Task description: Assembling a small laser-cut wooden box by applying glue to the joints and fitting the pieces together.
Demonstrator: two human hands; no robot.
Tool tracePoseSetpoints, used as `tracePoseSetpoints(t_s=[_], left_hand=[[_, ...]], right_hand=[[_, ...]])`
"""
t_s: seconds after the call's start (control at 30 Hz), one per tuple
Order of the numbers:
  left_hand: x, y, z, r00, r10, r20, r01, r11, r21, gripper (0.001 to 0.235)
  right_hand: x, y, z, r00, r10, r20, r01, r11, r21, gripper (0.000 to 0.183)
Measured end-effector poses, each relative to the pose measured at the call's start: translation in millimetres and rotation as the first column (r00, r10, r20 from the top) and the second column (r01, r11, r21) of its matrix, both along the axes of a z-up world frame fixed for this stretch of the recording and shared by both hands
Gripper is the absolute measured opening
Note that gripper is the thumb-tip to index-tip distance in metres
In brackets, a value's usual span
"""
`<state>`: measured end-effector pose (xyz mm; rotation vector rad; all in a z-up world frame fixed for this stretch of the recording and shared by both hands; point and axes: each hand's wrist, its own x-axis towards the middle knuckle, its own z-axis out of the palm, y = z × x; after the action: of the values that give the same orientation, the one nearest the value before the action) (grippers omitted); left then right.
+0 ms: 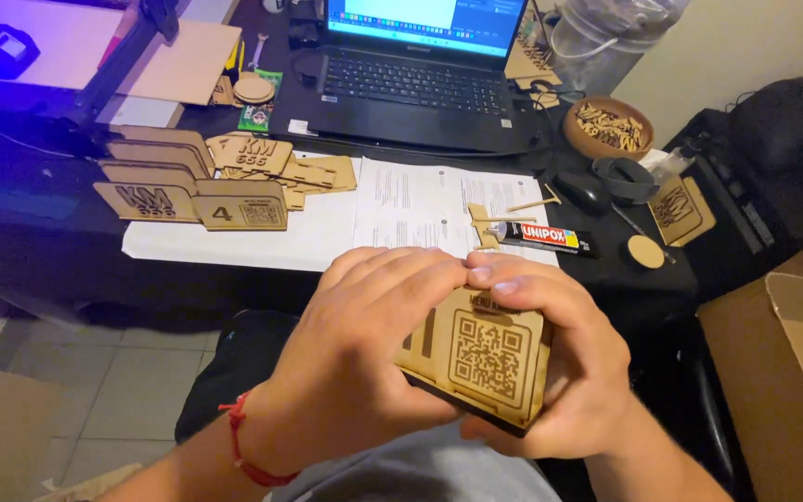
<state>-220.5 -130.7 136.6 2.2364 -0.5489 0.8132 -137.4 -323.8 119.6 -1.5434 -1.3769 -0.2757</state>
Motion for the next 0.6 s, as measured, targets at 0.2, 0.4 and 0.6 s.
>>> tracePoseSetpoints(t_s=[0.2, 0.4, 0.6], left_hand=[[1, -2, -3, 0.998, 0.037, -0.053, -0.037, 0.999, 0.001, 0.058], [-1, -1, -1, 0.996, 0.056, -0.076, -0.053, 0.998, 0.034, 0.06], [-2, -2, 2, 0.996, 0.067, -0.062, -0.064, 0.997, 0.054, 0.057]], right_hand=[[-3, 0, -4, 0.998, -0.015, -0.061, 0.016, 1.0, 0.012, 0.076], [1, 1, -11, 0.989, 0.056, -0.136, -0.047, 0.996, 0.07, 0.076], [1, 2, -17, 0.982, 0.071, -0.176, -0.053, 0.993, 0.106, 0.077]])
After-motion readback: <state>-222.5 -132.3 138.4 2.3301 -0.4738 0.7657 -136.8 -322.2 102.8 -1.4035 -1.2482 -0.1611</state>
